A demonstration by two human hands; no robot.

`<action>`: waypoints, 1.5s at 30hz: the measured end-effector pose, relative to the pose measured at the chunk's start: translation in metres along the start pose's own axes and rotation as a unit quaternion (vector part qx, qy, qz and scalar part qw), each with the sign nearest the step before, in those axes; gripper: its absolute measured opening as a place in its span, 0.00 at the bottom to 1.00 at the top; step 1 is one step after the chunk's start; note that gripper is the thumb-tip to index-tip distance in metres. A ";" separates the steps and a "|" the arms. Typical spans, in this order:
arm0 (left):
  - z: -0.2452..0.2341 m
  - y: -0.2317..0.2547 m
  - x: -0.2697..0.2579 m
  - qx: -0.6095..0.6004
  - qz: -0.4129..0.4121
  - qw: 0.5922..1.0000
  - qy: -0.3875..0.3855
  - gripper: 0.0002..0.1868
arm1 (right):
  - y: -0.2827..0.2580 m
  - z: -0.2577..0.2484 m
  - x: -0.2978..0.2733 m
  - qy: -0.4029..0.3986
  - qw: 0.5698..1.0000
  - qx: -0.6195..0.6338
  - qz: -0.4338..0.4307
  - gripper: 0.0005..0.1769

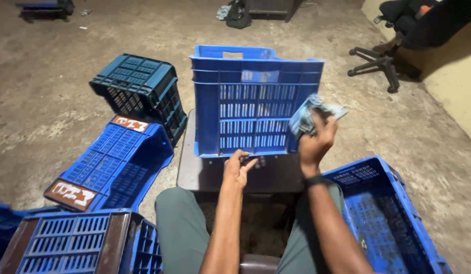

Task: The person wipes the exterior and interior surfaces of blue plastic crates using a cloth. They rotate and reposition each crate to access different sides and then place the cleaned crate aside before picking up another.

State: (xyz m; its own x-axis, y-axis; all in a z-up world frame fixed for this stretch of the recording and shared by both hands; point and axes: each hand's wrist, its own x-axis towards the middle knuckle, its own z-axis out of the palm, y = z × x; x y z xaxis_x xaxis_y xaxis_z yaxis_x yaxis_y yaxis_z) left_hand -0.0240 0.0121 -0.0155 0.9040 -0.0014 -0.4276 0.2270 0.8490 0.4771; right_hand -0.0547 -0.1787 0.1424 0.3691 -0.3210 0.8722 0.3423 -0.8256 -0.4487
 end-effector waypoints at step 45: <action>0.015 -0.036 0.046 -0.006 0.018 1.000 0.016 0.07 | -0.196 0.122 0.037 -0.131 0.938 0.207 -0.245 0.20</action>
State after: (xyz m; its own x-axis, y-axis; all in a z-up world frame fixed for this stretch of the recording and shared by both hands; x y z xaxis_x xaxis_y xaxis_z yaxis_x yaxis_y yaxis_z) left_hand 0.0150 -0.0262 -0.0411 0.8998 0.0456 -0.4340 0.1901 0.8542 0.4839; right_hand -0.0024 0.0279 0.2390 0.2602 0.2196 0.9402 0.8123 -0.5762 -0.0902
